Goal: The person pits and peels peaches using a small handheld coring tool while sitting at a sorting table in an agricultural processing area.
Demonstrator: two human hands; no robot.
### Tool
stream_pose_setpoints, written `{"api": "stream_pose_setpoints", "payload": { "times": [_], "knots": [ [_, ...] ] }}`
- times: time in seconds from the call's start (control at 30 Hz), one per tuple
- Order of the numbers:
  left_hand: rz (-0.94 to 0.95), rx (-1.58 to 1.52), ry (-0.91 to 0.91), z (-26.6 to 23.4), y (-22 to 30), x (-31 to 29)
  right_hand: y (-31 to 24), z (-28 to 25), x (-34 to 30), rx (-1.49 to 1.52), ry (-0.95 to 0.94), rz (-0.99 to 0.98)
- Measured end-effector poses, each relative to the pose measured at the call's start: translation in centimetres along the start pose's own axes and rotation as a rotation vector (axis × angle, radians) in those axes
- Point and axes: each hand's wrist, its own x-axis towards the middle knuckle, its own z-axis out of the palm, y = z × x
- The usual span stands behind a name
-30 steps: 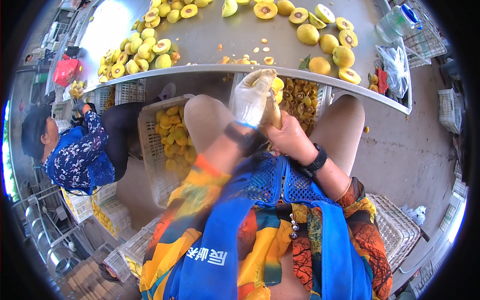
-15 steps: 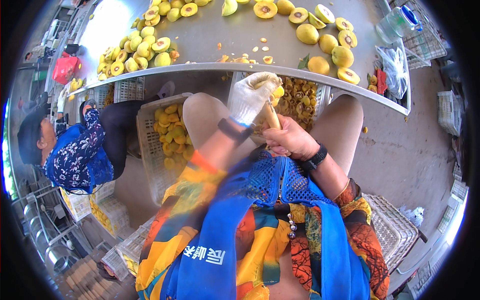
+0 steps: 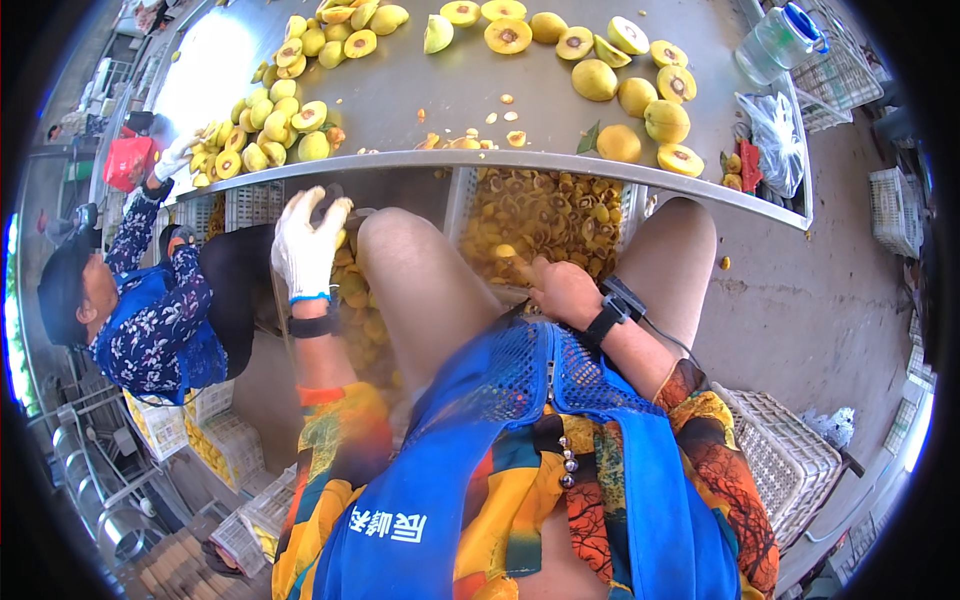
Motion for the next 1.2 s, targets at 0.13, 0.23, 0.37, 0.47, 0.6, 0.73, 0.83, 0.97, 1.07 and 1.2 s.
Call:
{"api": "stream_pose_setpoints", "payload": {
  "times": [0.13, 0.23, 0.37, 0.47, 0.6, 0.73, 0.83, 0.97, 1.07, 1.2],
  "knots": [
    [0.334, -0.38, -0.096, 1.9, 10.6, 3.2, 1.6, 1.4, 0.6, -0.095, -0.039, 0.043],
    [0.699, -0.468, -0.233, 6.4, 21.3, 4.1, 2.9, 1.5, 0.3, -0.127, 0.013, -0.003],
    [0.681, -0.085, -0.792, 11.9, 31.6, 4.3, 1.7, -1.8, -1.9, -0.098, 0.111, 0.001],
    [0.521, 0.023, -0.788, 13.8, 34.1, 4.0, 0.0, -4.3, -3.2, -0.062, 0.141, 0.057],
    [0.577, -0.108, -0.704, 12.9, 30.3, 7.0, 1.2, -3.8, -3.0, -0.024, 0.169, 0.149],
    [0.02, -1.158, -0.875, 9.5, 22.7, 8.6, 1.3, -3.6, -2.5, 0.143, 0.254, 0.154],
    [-0.434, -1.861, -0.929, 6.5, 19.0, 6.8, 1.0, -3.0, -1.7, 0.415, 0.262, 0.1],
    [-0.56, -1.971, -0.879, 5.7, 16.5, 3.1, 0.0, -2.2, -0.8, 0.666, 0.126, -0.018],
    [-0.58, -1.836, -0.636, 5.1, 16.5, 1.0, 1.4, 1.0, -0.6, 0.061, 0.101, -0.042],
    [-0.722, -1.809, -0.536, 4.5, 16.1, -0.6, -1.4, -2.5, -0.7, 0.251, 0.288, 0.118]
  ]
}}
